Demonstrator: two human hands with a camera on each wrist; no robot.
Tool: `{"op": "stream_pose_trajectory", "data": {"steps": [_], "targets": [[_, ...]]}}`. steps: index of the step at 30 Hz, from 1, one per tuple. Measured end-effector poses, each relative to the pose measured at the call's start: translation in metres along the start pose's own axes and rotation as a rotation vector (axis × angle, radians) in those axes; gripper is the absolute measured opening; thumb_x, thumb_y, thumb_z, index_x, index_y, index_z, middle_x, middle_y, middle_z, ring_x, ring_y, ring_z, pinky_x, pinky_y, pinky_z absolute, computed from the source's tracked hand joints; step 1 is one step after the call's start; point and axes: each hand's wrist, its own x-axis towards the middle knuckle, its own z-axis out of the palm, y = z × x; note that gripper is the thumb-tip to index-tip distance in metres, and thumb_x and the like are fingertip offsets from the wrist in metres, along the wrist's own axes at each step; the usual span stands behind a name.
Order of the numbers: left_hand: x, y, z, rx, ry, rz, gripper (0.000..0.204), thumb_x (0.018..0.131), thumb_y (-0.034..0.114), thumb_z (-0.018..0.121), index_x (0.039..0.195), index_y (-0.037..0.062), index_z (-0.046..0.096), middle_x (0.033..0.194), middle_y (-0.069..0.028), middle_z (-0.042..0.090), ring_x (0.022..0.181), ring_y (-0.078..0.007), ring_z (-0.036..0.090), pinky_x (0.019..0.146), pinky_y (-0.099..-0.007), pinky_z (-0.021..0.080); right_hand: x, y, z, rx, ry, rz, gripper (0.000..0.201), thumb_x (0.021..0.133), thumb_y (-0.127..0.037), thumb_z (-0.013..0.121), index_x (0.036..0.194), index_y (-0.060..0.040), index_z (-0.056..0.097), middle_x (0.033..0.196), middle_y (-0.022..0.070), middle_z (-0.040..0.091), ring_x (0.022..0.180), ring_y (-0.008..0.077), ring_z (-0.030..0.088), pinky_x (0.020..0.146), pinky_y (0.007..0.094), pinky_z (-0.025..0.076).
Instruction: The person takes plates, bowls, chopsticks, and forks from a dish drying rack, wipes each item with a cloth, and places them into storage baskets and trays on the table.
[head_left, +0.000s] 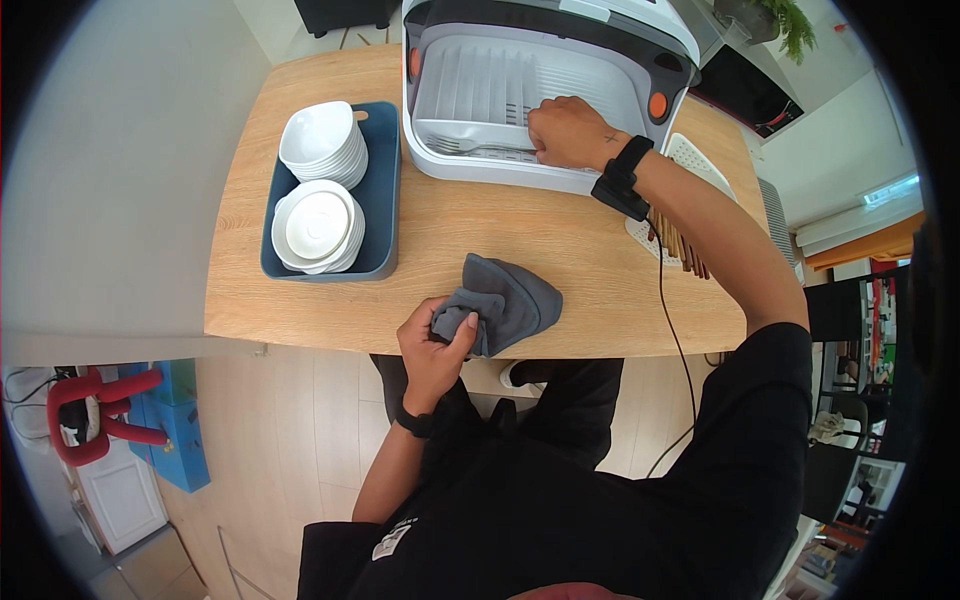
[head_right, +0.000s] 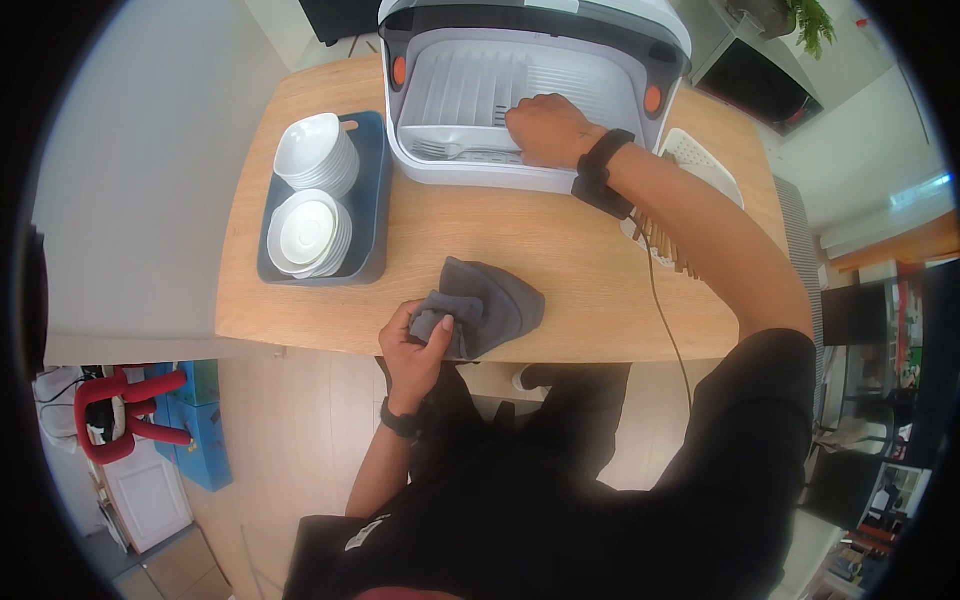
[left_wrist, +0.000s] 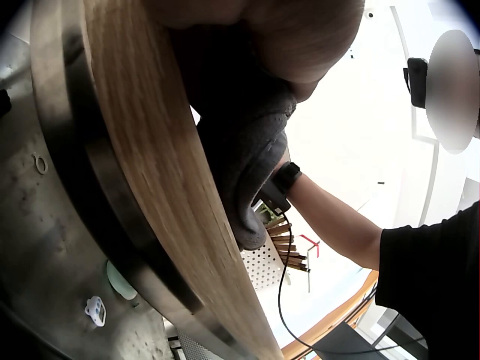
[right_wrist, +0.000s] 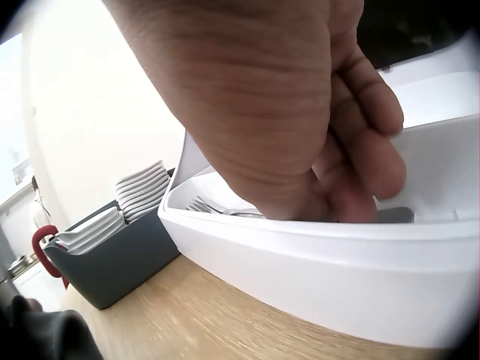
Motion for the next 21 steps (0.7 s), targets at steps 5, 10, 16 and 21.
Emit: {"op": "stream_pose_trajectory", "data": {"steps": [5, 10, 16, 21], "targets": [[0.001, 0.001, 0.000, 0.005, -0.003, 0.010, 0.022, 0.082, 0.007, 0.074, 0.100, -0.0048, 0.066, 0.085, -0.0064, 0.069, 0.078, -0.0096, 0.061, 0.072, -0.0246, 0.050, 0.005, 0.005, 0.008, 0.006, 0.035, -0.017, 0.011, 0.068, -0.013, 0.076, 0.074, -0.0066, 0.069, 0.085, 0.0156, 0.068, 0.085, 0.0327, 0.064, 0.077, 0.0405, 0.051], [0.001, 0.000, -0.001, 0.014, -0.013, 0.006, 0.023, 0.083, 0.007, 0.074, 0.100, -0.0049, 0.066, 0.086, -0.0067, 0.069, 0.078, -0.0095, 0.061, 0.072, -0.0246, 0.050, 0.006, 0.006, 0.010, 0.014, 0.028, -0.020, 0.012, 0.066, -0.012, 0.077, 0.074, -0.0067, 0.069, 0.084, 0.0154, 0.068, 0.086, 0.0329, 0.065, 0.076, 0.0404, 0.051], [0.000, 0.000, 0.000, -0.027, -0.006, -0.002, 0.024, 0.083, 0.008, 0.074, 0.101, -0.0050, 0.066, 0.086, -0.0066, 0.069, 0.077, -0.0093, 0.061, 0.072, -0.0244, 0.050, 0.008, 0.008, 0.008, 0.031, 0.014, -0.028, 0.014, 0.065, -0.012, 0.079, 0.072, -0.0056, 0.068, 0.081, 0.0141, 0.068, 0.083, 0.0328, 0.065, 0.074, 0.0406, 0.051], [0.001, 0.003, -0.001, 0.009, -0.016, -0.017, 0.024, 0.083, 0.009, 0.074, 0.101, -0.0047, 0.066, 0.086, -0.0060, 0.069, 0.078, -0.0091, 0.061, 0.072, -0.0243, 0.050, 0.011, 0.012, 0.006, 0.030, 0.007, -0.042, 0.014, 0.063, -0.011, 0.078, 0.070, -0.0057, 0.067, 0.079, 0.0124, 0.068, 0.082, 0.0315, 0.065, 0.073, 0.0403, 0.051]]}}
